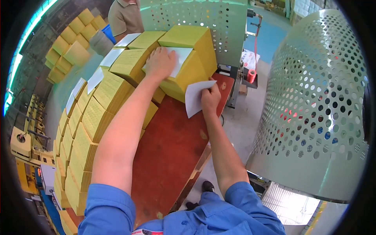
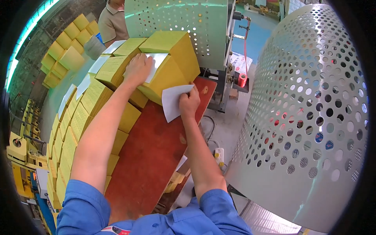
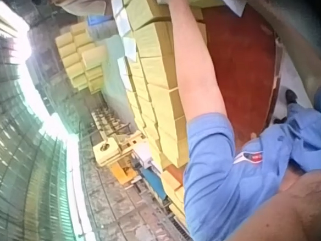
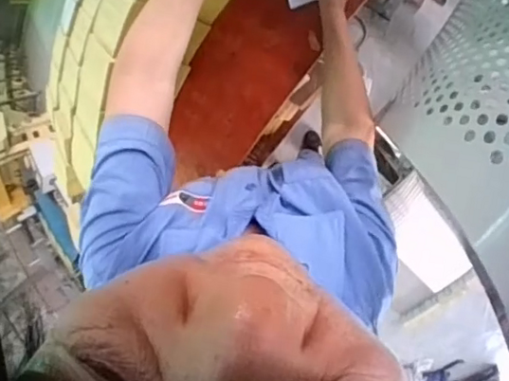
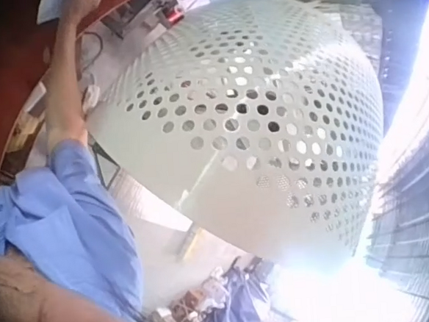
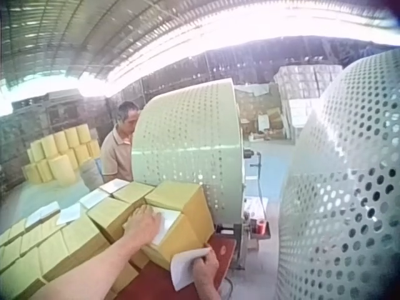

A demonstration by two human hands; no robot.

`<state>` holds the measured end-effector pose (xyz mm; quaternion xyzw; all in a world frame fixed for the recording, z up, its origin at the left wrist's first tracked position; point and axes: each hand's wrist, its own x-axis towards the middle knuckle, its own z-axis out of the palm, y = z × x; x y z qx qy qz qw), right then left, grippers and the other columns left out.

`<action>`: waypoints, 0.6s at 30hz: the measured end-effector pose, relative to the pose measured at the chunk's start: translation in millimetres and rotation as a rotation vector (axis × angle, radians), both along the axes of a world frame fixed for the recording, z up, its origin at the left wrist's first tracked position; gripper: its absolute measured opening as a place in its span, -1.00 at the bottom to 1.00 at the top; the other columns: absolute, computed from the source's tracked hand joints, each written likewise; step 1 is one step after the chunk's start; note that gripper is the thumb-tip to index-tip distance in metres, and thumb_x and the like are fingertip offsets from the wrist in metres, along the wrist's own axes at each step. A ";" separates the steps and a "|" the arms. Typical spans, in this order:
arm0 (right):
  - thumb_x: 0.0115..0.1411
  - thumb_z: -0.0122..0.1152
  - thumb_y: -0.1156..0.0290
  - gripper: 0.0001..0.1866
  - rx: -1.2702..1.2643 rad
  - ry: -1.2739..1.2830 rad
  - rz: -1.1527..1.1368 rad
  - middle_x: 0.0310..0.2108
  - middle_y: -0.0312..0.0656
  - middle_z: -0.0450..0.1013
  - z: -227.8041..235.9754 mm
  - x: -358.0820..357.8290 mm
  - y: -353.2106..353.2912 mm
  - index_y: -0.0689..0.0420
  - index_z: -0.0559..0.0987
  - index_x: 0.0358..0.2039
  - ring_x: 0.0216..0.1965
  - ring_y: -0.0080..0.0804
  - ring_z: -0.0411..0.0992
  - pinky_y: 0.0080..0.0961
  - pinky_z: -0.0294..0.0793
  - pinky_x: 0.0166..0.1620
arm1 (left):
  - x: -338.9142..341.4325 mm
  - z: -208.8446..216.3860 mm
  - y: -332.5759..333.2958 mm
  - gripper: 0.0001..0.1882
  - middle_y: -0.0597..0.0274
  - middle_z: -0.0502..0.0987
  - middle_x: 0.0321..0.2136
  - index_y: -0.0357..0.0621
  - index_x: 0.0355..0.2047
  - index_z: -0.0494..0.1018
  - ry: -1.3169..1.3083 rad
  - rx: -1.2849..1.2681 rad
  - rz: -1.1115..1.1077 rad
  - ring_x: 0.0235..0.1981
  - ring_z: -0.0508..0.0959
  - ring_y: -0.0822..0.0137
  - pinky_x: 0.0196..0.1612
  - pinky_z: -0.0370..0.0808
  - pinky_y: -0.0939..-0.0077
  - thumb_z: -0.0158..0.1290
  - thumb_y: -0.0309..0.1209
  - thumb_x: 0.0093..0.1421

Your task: The recorder weighs stacks of yellow paper, inserts separator sheets, and uses a banding machine to secure the stacks.

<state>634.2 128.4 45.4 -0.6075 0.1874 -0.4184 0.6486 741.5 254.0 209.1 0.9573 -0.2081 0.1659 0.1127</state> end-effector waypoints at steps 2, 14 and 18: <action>0.01 -0.06 0.58 -0.66 0.066 0.093 0.124 -0.24 -0.08 0.56 6.9 2.6 -0.7 0.23 0.57 -0.20 -0.23 -0.18 0.51 -0.38 0.45 -0.10 | 0.6 0.8 0.3 -0.42 -0.12 0.39 0.10 -0.36 0.06 0.35 0.024 0.003 0.009 0.16 0.35 -0.07 0.21 0.23 0.00 -0.20 -0.07 0.31; 0.09 -0.01 0.57 -0.73 0.015 0.155 0.344 -0.24 -0.16 0.55 -1.3 -188.2 33.9 0.22 0.57 -0.20 -0.23 -0.42 0.48 -0.50 0.44 -0.13 | -130.5 19.1 70.1 -0.45 -0.20 0.33 0.16 -0.39 0.14 0.29 0.018 -0.055 -0.546 0.21 0.31 -0.09 0.26 0.22 0.13 -0.06 -0.23 0.25; 0.13 0.02 0.55 -0.90 0.526 0.129 0.687 -0.15 -0.04 0.52 -27.6 -293.1 46.4 0.22 0.51 -0.47 -0.24 -0.34 0.48 -0.48 0.46 -0.17 | -244.7 40.8 125.6 -0.45 -0.22 0.22 0.24 -0.37 0.18 0.25 0.138 0.036 -0.709 0.26 0.22 -0.18 0.31 0.13 0.05 -0.09 -0.35 0.20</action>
